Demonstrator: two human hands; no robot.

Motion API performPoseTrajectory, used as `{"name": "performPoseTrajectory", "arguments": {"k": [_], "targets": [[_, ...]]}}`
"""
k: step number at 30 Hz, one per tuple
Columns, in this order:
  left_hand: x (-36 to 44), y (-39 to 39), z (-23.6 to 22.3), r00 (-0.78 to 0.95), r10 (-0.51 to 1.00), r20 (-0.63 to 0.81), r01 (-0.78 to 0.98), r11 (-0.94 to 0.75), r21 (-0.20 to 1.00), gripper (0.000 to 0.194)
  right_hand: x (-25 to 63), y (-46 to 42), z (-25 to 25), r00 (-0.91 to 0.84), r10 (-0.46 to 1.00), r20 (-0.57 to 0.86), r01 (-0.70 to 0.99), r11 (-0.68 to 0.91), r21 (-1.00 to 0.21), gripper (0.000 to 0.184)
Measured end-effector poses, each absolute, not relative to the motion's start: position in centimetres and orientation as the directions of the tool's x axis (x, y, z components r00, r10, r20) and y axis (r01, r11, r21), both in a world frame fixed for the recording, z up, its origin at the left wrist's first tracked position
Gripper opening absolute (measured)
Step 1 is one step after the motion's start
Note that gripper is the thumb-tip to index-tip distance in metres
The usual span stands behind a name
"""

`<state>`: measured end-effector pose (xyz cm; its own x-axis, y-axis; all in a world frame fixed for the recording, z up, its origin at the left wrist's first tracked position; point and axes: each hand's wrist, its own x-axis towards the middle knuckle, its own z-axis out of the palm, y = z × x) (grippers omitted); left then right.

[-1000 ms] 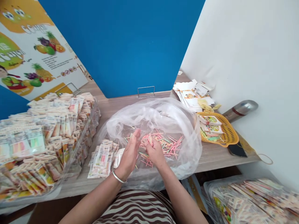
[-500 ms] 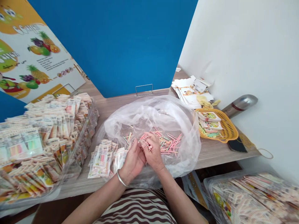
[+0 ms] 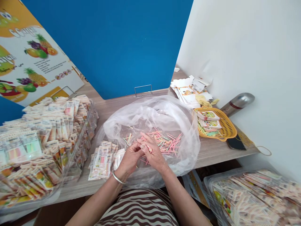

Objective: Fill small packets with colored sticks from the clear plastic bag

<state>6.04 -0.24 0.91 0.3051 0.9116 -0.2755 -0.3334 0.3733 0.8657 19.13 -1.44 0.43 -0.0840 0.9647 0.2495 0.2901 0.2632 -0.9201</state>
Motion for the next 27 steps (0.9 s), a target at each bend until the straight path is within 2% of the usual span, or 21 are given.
{"name": "performPoseTrajectory", "arguments": {"k": [2,4,5,6,7,8,10,12,13,15,16,19,22,24,25,27], "targets": [[6.1,-0.1,0.7,0.312,0.899,-0.307,-0.365,0.412,0.835,0.031,18.8,-1.5,0.4,-0.030,0.968,0.247,0.275,0.246,-0.929,0.044],[5.8,-0.1,0.6,0.296,0.905,-0.304,-0.312,0.393,0.865,0.033,18.6,-1.6,0.3,0.056,0.964,0.260,0.277,0.235,-0.932,0.043],[5.5,-0.1,0.7,0.257,0.929,-0.265,-0.215,0.322,0.922,0.033,18.5,-1.7,0.3,0.102,0.957,0.273,0.279,0.236,-0.931,0.041],[5.1,-0.2,0.8,0.202,0.961,-0.191,-0.052,0.205,0.977,0.033,18.4,-1.7,0.2,0.149,0.950,0.276,0.269,0.230,-0.935,0.039],[4.4,-0.3,1.0,0.161,0.983,-0.089,0.168,0.062,0.984,0.037,18.4,-1.7,0.1,0.197,0.946,0.257,0.236,0.208,-0.949,0.037],[3.7,-0.6,1.3,0.157,0.988,0.015,0.407,-0.078,0.910,0.042,18.5,-1.7,0.1,0.241,0.948,0.207,0.170,0.168,-0.971,0.035],[1.9,-1.5,1.6,0.249,0.962,0.110,0.760,-0.265,0.594,0.045,18.6,-1.5,0.1,0.287,0.957,0.034,-0.063,0.054,-0.997,0.033],[0.2,-2.5,1.3,0.346,0.937,0.050,0.879,-0.342,0.331,0.031,18.6,-1.4,0.2,0.231,0.962,-0.142,-0.347,-0.055,-0.936,0.037],[-0.6,-3.0,1.0,0.370,0.929,0.023,0.892,-0.363,0.270,0.020,18.7,-1.3,0.4,0.177,0.965,-0.196,-0.463,-0.094,-0.881,0.039],[-1.6,-3.8,-0.2,0.387,0.921,0.041,0.890,-0.385,0.245,0.003,18.6,-1.2,0.6,0.077,0.966,-0.248,-0.605,-0.152,-0.782,0.041],[-1.9,-4.1,-0.8,0.388,0.919,0.074,0.883,-0.394,0.255,0.006,18.6,-1.2,0.7,0.043,0.964,-0.263,-0.628,-0.179,-0.757,0.042],[-2.3,-4.5,-2.3,0.400,0.902,0.163,0.859,-0.431,0.275,0.014,18.3,-1.3,0.4,0.006,0.952,-0.306,-0.524,-0.257,-0.812,0.044],[-2.5,-4.7,-2.8,0.404,0.888,0.222,0.848,-0.454,0.274,0.007,17.8,-1.7,-0.6,0.013,0.950,-0.313,-0.191,-0.305,-0.933,0.041],[-2.7,-4.8,-2.8,0.350,0.896,0.273,0.866,-0.421,0.271,0.013,17.4,-2.0,-1.3,0.007,0.960,-0.280,0.003,-0.280,-0.960,0.037],[-2.8,-4.9,-2.7,0.324,0.901,0.289,0.875,-0.401,0.271,0.017,17.2,-2.1,-1.7,-0.001,0.965,-0.261,0.067,-0.260,-0.963,0.036],[-3.0,-4.9,-2.6,0.304,0.910,0.284,0.884,-0.380,0.272,0.012,16.9,-2.2,-2.1,-0.014,0.973,-0.228,0.150,-0.224,-0.963,0.035]]}}
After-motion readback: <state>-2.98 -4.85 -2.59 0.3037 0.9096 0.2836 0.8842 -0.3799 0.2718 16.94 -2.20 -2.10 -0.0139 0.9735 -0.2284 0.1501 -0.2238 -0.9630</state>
